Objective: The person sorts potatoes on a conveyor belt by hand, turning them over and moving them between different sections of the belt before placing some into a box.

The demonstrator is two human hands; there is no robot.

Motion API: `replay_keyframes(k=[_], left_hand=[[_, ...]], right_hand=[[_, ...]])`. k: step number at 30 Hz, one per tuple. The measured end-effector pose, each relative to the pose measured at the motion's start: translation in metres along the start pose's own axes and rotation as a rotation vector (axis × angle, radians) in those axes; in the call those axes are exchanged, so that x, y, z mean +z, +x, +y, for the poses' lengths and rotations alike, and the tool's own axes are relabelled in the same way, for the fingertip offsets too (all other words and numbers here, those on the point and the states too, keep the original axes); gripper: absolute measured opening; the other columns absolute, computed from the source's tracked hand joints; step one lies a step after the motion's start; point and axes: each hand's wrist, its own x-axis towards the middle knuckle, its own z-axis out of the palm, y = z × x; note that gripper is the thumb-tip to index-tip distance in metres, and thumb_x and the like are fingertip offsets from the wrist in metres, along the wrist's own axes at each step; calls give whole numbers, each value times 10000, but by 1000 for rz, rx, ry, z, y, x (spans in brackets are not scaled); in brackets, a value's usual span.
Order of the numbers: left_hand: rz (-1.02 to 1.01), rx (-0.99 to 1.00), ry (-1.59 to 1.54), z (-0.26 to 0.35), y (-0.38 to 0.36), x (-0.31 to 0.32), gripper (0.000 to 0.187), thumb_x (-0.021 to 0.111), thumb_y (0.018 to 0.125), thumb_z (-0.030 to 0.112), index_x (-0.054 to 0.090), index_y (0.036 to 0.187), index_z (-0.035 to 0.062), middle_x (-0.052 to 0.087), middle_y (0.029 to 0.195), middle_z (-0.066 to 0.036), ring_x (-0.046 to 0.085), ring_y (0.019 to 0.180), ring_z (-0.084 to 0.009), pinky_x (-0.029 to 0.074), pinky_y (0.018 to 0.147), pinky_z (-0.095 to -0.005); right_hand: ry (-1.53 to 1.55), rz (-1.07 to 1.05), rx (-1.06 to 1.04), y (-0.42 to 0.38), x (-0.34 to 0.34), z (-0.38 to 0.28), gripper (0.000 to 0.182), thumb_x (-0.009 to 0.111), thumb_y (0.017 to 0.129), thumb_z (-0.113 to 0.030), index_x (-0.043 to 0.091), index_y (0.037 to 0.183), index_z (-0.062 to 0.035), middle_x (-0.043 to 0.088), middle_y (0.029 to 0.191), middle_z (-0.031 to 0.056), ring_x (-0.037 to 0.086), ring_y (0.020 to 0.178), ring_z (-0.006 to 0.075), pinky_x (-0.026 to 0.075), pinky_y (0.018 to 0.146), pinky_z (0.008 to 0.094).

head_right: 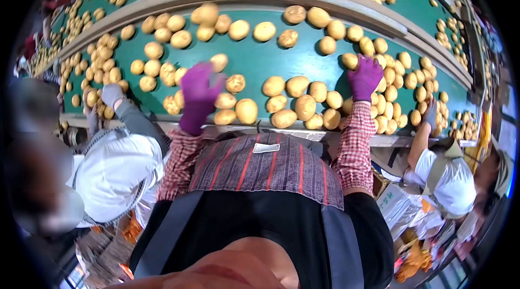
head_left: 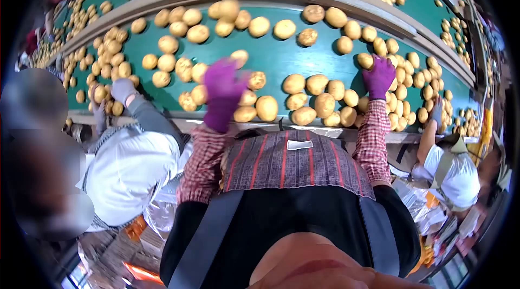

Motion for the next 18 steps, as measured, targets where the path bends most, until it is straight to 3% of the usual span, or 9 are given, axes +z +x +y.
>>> replay_keyframes(k=[1,3,4,6,9,10,11,13,18], left_hand=[[254,118,481,-22,-13,-5,372,774,883,254,734,1192,51,720,1072,-162,690,966,-367,554,823,-483],[119,-348,745,-42,-40,-22,628,728,938,476,629,1396,58,714,1064,-187,687,945,-382,532,819,-529],[189,-439,903,-56,-56,-20,750,712,945,513,566,1510,42,721,1059,-201,695,928,-386,532,810,-533],[241,-466,768,-77,-58,-1,761,690,963,502,523,1551,48,739,1080,-232,711,928,-418,542,804,-533],[190,-536,277,-23,-38,28,758,705,974,436,480,1578,37,742,1079,-261,725,945,-450,570,832,-505],[259,-312,405,-3,-31,48,694,704,997,392,490,1566,58,733,1108,-256,731,985,-445,582,841,-483],[102,-385,291,3,-26,52,651,706,1001,387,513,1545,85,721,1139,-239,727,988,-432,576,829,-480],[-219,-532,75,28,-15,79,567,710,1009,376,560,1503,140,697,1202,-206,719,995,-407,566,806,-475],[-258,36,182,115,-8,187,627,753,957,384,564,1495,121,683,1080,-175,693,976,-384,530,805,-516]], right_hand=[[-22,-52,35,-4,14,31,544,799,798,-341,694,1312,-196,708,1282,73,627,1186,319,500,999,478],[-11,-277,350,1,-22,39,534,790,855,-360,680,1335,-154,691,1309,128,632,1200,345,505,1009,512],[140,22,264,-12,5,40,541,786,875,-363,672,1348,-127,685,1308,153,633,1202,368,503,1021,528],[490,387,61,-27,6,21,575,782,903,-358,648,1380,-64,675,1295,192,639,1192,416,489,1052,554],[924,-49,-336,-83,-39,-45,695,827,838,-397,617,1447,-135,631,1358,189,607,1251,370,456,1108,537],[1041,-253,-432,-98,-56,-61,777,855,783,-432,603,1471,-172,615,1373,174,576,1300,364,429,1143,556],[725,-75,-703,-99,-77,-79,832,868,743,-458,595,1484,-195,608,1369,163,551,1333,363,407,1162,573],[700,-62,-543,-104,-65,-67,855,871,725,-476,597,1486,-198,600,1379,155,532,1350,377,383,1172,597],[580,-106,-236,-106,-70,-24,913,867,736,-429,534,1540,-151,598,1419,127,513,1380,394,347,1198,602]])
